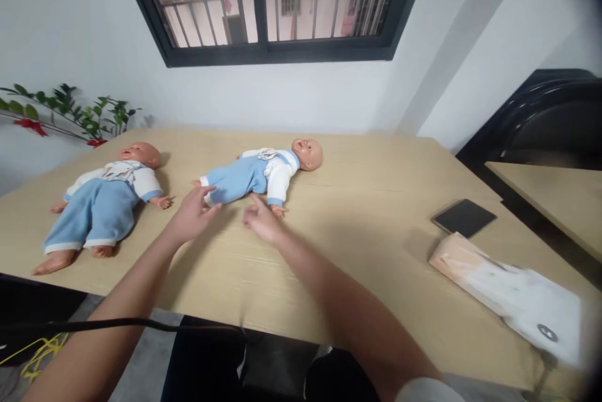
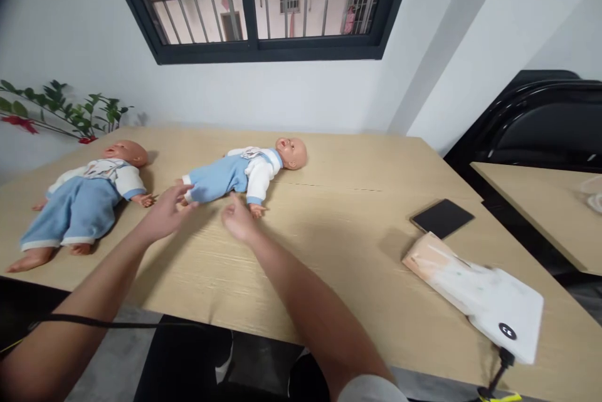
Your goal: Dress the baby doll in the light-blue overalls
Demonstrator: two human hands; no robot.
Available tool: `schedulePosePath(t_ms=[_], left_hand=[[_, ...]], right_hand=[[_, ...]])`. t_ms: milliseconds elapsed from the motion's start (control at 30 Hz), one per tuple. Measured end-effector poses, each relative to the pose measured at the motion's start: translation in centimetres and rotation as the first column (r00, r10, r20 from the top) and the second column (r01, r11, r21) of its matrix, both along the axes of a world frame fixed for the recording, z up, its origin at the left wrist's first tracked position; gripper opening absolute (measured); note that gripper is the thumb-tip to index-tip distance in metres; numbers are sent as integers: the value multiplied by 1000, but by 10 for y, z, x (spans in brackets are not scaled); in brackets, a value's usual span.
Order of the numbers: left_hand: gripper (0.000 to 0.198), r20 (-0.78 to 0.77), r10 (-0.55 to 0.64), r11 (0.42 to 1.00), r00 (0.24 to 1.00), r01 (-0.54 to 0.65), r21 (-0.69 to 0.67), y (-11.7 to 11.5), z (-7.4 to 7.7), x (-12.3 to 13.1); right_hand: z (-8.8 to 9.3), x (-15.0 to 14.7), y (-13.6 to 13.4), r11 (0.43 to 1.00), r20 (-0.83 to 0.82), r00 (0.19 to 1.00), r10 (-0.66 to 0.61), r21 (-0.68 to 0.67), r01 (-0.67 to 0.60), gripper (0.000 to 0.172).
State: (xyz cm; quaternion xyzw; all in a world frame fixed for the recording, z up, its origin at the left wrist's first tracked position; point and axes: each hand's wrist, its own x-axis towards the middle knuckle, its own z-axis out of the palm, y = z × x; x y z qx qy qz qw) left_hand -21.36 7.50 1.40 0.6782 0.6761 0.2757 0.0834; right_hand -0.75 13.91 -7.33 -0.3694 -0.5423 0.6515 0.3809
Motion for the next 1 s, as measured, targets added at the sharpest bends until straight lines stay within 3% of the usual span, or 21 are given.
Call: schedulePosePath(t_ms=[133,200,300,600,800,1000], left_hand=[[80,-317,-104,994,943,113,9,77,-19,32],[78,-415,-183,983,891,179,-48,100,-24,42],[70,-468,-208,978,859,170,-122,124,-27,42],[58,-514,27,987,858,-106,-124,182,-28,-32],[43,-527,192,952,828,-288,-105,206,-29,-73],[40,-494,251,919,832,-366,-149,217,-25,-105]], right_hand=[[2,47,-55,977,1,978,208,38,-208,25],[8,69,-69,972,-15,973,231,41,-230,21],[17,84,-68,989,-26,990,140,48,-139,21],[23,98,-42,997,74,996,-47,67,42,22],[19,97,-39,998,126,991,37,38,-42,24],[19,95,-38,997,166,984,63,26,-69,24]])
